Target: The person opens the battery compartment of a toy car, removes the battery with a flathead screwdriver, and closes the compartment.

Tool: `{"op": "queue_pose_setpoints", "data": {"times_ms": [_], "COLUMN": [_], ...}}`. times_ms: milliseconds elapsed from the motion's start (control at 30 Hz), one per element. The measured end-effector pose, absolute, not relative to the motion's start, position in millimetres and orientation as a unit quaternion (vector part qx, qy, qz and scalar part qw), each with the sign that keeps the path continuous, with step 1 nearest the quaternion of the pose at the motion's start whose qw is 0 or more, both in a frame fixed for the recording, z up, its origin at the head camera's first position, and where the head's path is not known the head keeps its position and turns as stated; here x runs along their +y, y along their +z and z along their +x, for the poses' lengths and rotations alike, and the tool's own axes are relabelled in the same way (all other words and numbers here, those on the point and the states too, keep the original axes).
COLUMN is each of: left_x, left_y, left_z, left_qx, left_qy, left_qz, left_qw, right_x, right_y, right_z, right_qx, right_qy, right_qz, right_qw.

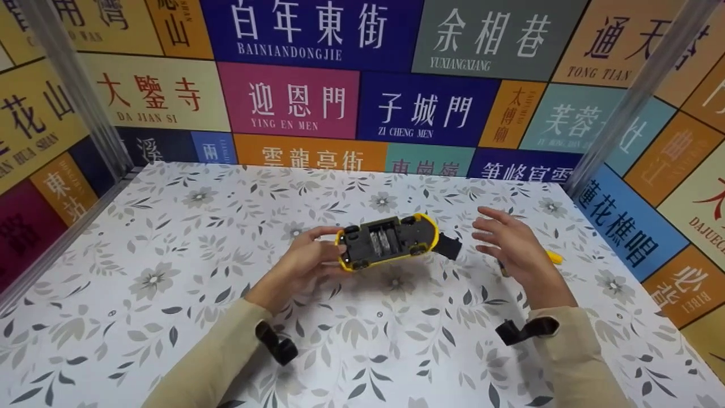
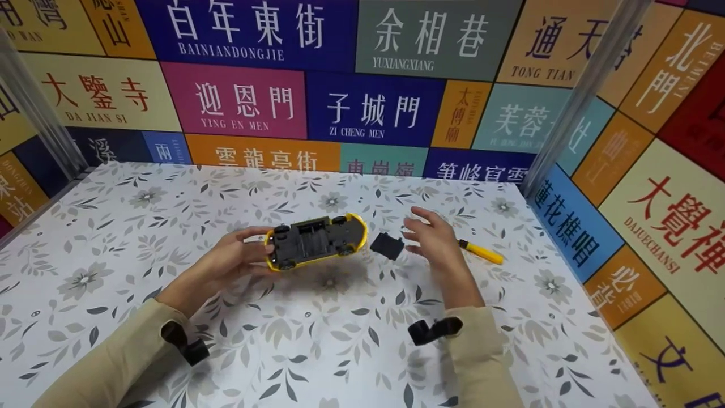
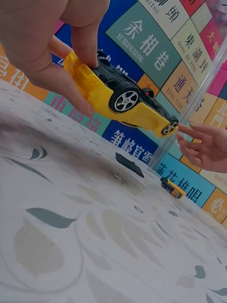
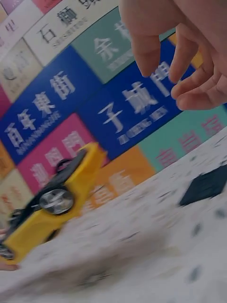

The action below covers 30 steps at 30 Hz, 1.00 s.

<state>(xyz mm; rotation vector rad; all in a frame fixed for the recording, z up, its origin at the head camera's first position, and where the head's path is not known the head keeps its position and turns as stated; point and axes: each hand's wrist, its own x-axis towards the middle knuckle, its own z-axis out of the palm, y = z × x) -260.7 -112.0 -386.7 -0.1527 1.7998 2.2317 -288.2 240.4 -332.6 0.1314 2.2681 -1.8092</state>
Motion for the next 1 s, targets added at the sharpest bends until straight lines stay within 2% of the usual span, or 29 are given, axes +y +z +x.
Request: {"op": "queue_pose_setpoints", "data": {"times_ms": [400,700,833,1000], "left_x": [-100.9,-93.3,-88.3,-85.7], "left_y": [-374.5,-371.7,-371.5,-373.4], "left_z": [-255.6,-249.2,-245.3,-242.7], "left_qx": [0.563,0.510,0.508,0.520], "left_qy": [0.819,0.855,0.857,0.848], "left_qz": [-0.053,-0.054,-0.031,0.016], "left_qw": [0.100,0.076,0.079,0.106], "right_x": [191.6,159.3,151.5,148.6], "right_y": [-332.4,-351.9,-355.4,-354.8], "right_z": [-264.0,-250.8,-249.0,-248.4], "right_qx": [0.618,0.604,0.604,0.600], "right_qy": [-0.765,-0.768,-0.767,-0.773], "right_qz": [-0.016,-0.053,-0.062,-0.074], "right_qw": [0.179,0.207,0.207,0.195]}}
